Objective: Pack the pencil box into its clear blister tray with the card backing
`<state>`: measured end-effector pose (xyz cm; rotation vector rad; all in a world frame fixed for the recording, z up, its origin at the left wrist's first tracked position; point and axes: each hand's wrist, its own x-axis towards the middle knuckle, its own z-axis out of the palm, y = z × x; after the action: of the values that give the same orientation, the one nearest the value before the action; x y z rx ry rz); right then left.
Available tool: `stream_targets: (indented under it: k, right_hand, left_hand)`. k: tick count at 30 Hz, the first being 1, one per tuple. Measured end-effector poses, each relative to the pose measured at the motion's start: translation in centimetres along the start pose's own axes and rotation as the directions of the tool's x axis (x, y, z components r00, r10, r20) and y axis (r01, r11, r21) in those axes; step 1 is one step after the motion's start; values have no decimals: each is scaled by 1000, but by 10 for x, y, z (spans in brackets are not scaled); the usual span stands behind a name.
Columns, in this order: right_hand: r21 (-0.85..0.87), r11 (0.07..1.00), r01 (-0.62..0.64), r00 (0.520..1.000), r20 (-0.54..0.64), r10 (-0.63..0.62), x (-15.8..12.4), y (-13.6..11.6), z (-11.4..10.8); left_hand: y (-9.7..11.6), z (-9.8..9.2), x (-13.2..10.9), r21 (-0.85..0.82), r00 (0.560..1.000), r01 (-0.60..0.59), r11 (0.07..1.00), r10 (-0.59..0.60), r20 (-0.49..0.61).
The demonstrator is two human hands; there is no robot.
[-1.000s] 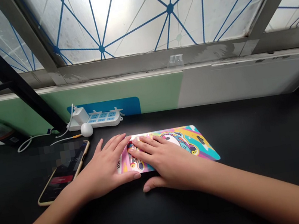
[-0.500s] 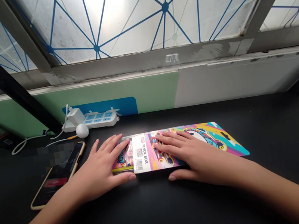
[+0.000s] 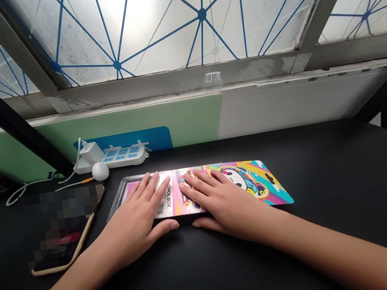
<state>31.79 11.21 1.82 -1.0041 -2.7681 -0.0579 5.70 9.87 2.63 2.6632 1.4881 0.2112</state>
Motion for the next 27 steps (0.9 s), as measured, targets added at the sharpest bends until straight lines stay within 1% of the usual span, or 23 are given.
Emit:
stream_targets:
  k: [4, 7, 10, 12, 14, 17, 19, 23, 25, 27]
  right_hand:
    - [66, 998, -12, 996, 90, 7, -7, 5, -12]
    - [97, 994, -48, 990, 137, 34, -22, 19, -24]
    - [86, 992, -96, 983, 167, 80, -35, 37, -36]
    - [63, 991, -122, 980, 164, 110, -39, 45, -42]
    - [39, 991, -128, 986, 116, 123, -38, 47, -44]
    - [4, 995, -101, 995, -13, 101, -31, 37, -36]
    - [-9, 998, -65, 996, -60, 65, -24, 26, -25]
    - [-9, 1000, -19, 1000, -24, 19, -15, 11, -6]
    - [-5, 1000, -21, 1000, -1, 21, -15, 11, -4]
    - [1, 1000, -24, 1000, 17, 24, -18, 16, -6]
  left_hand:
    - [-4, 1, -2, 0, 1000, -18, 1000, 18, 8]
    - [-4, 0, -3, 2, 1000, -12, 1000, 12, 7]
    - [-3, -1, -3, 7, 1000, 1, 1000, -1, 15]
    - [-3, -2, -3, 5, 1000, 2, 1000, -2, 20]
    - [-3, -3, -2, 3, 1000, 2, 1000, -2, 14]
    - [-5, -3, -3, 5, 1000, 4, 1000, -4, -9]
    - [-6, -2, -3, 6, 1000, 9, 1000, -9, -23]
    - [-11, -4, -5, 5, 999, 24, 1000, -24, -31]
    - [-13, -6, -6, 0, 999, 33, 999, -33, -17]
    - [-14, -9, -6, -8, 999, 43, 999, -43, -1]
